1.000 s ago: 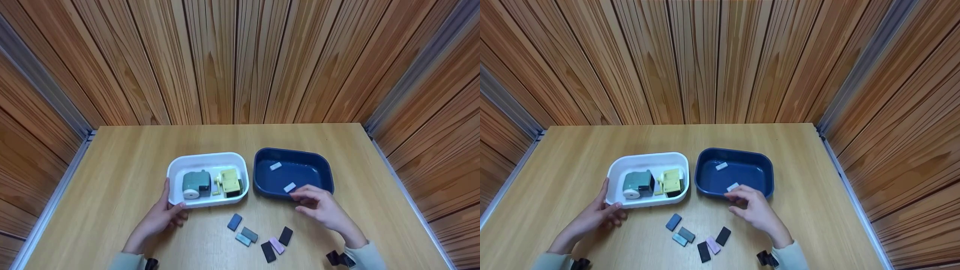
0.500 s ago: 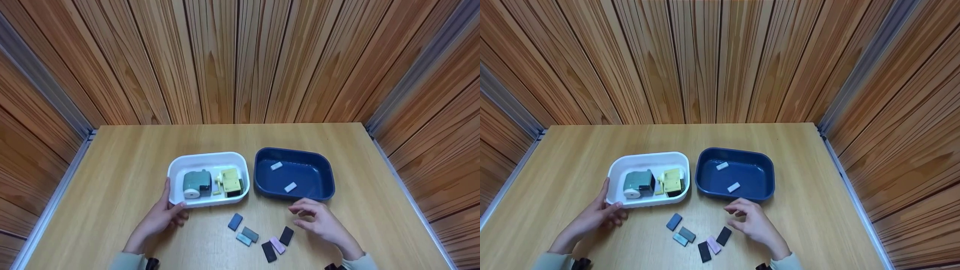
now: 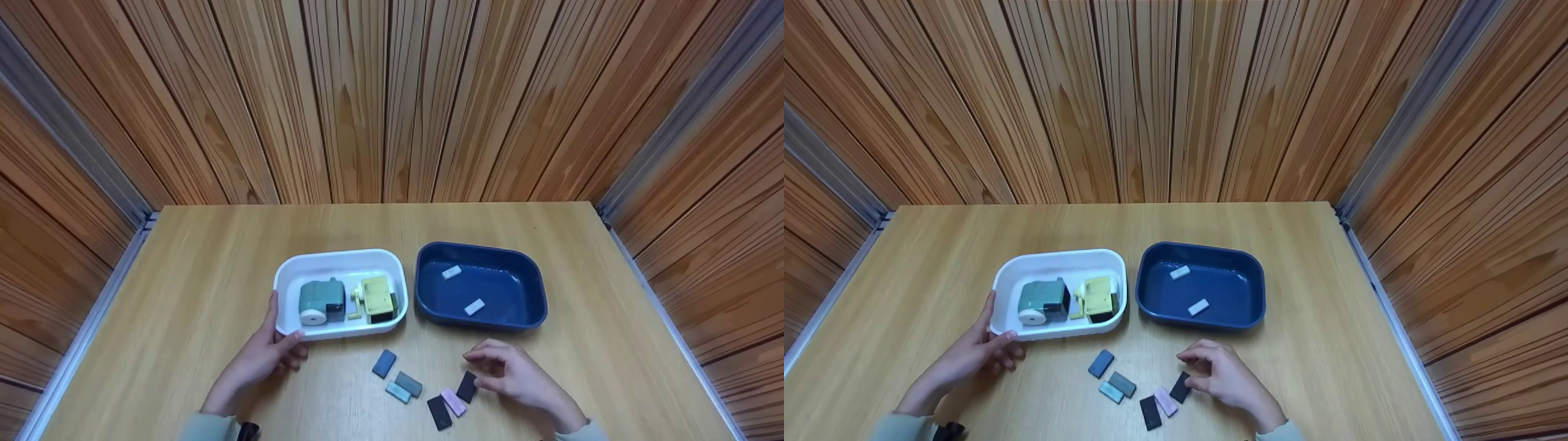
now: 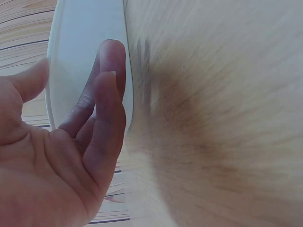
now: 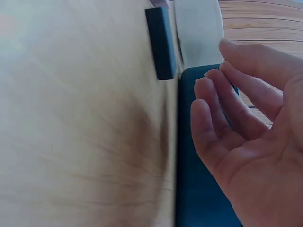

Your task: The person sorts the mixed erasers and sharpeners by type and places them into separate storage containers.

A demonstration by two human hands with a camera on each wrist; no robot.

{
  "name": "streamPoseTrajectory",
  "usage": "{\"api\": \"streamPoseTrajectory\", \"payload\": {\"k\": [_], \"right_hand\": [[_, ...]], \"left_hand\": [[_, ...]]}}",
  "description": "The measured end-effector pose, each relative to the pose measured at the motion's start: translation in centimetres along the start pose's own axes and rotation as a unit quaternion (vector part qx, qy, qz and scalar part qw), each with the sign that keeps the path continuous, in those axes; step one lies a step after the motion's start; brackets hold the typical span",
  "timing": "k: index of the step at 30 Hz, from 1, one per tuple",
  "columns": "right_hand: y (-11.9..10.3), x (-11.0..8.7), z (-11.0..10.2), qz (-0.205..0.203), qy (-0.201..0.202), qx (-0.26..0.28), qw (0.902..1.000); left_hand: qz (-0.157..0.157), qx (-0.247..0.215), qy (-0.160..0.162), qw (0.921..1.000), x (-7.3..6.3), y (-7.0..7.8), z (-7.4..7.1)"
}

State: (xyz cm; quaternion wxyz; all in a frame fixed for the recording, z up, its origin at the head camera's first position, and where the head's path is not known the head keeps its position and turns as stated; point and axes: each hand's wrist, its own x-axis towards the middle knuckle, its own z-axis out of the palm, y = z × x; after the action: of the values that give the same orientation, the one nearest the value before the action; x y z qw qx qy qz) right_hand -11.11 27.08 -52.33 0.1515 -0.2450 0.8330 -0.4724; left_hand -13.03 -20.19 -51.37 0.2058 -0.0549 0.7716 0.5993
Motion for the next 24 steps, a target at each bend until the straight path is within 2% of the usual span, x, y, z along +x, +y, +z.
{"api": "streamPoseTrajectory", "payload": {"k": [6,18,24], "right_hand": [[0.55,-0.09,0.52,-0.003,-0.018,0.005,0.9998],[0.88,-0.04,0.54,0.026,-0.045,0.0,0.9986],[0.85,0.03,0.55,0.02,-0.058,-0.022,0.9979]], "left_hand": [[-0.003,0.005,0.004,1.0,-0.02,0.05,0.03],[0.003,-0.002,-0.014,0.9999,-0.17,-0.05,-0.3],[0.005,-0.005,-0.022,0.9997,-0.09,-0.11,-0.4]]}}
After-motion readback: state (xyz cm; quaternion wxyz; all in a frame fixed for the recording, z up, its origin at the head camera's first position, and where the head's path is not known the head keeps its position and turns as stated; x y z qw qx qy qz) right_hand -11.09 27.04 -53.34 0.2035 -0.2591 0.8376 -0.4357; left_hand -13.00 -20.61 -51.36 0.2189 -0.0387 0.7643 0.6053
